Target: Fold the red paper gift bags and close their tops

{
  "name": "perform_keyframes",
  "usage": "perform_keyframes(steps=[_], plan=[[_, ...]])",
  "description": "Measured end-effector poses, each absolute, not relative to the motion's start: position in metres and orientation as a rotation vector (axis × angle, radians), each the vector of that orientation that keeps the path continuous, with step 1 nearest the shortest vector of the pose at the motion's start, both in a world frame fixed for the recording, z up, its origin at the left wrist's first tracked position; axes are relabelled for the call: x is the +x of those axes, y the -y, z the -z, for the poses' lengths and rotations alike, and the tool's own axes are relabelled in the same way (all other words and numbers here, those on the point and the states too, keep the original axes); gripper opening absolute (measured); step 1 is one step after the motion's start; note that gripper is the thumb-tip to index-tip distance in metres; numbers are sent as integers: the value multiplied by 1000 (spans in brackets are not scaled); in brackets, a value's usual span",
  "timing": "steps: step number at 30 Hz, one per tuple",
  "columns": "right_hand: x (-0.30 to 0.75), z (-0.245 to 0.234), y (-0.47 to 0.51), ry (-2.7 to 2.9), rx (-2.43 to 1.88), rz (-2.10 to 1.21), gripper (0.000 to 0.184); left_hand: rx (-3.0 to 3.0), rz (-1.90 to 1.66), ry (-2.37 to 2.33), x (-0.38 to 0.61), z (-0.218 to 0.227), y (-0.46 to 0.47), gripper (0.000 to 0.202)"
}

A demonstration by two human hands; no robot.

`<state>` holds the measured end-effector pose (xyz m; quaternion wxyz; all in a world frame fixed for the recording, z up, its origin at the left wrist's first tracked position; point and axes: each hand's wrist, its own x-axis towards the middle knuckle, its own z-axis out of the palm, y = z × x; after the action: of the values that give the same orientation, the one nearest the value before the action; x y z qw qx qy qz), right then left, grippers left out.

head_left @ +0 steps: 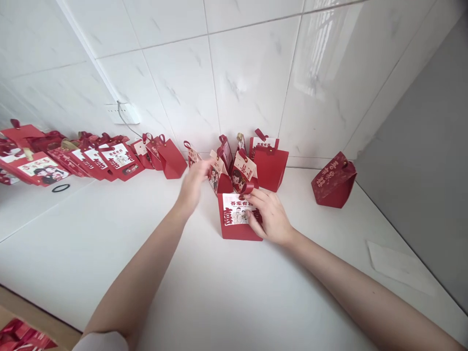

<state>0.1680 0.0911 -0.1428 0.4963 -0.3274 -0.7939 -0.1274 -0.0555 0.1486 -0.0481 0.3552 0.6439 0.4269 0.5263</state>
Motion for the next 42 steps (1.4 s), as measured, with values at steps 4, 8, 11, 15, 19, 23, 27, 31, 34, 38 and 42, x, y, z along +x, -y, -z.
perform_keyframes(steps=[4,8,11,15,19,23,27,31,34,38,42], plan=[[167,146,-92,1924,-799,348,56,2069,-1079,-986,-12,44,-108,26],[166,146,-91,1921,-797,359,53,1918,-1045,-989,-6,58,-109,28],[166,144,-91,1925,-783,365,53,1832,-1076,-994,-9,64,-116,38],[168,143,-92,1923,-785,368,52,1801,-1068,-952,-10,64,-119,38],[170,142,-92,1937,-819,360,47,1838,-1096,-936,-9,64,-119,37],[170,140,-90,1928,-823,395,45,1850,-1110,-946,-8,67,-119,37],[169,138,-89,1925,-834,394,41,1875,-1119,-953,-7,69,-120,37],[169,140,-89,1938,-843,369,32,1876,-1131,-956,-8,70,-121,36],[168,138,-86,1901,-811,293,26,1877,-1079,-951,-12,66,-122,35],[165,123,-79,1728,-793,64,24,1953,-842,-852,-19,53,-118,21],[164,109,-74,1752,-905,-65,7,2097,-807,-872,-23,43,-113,16]])
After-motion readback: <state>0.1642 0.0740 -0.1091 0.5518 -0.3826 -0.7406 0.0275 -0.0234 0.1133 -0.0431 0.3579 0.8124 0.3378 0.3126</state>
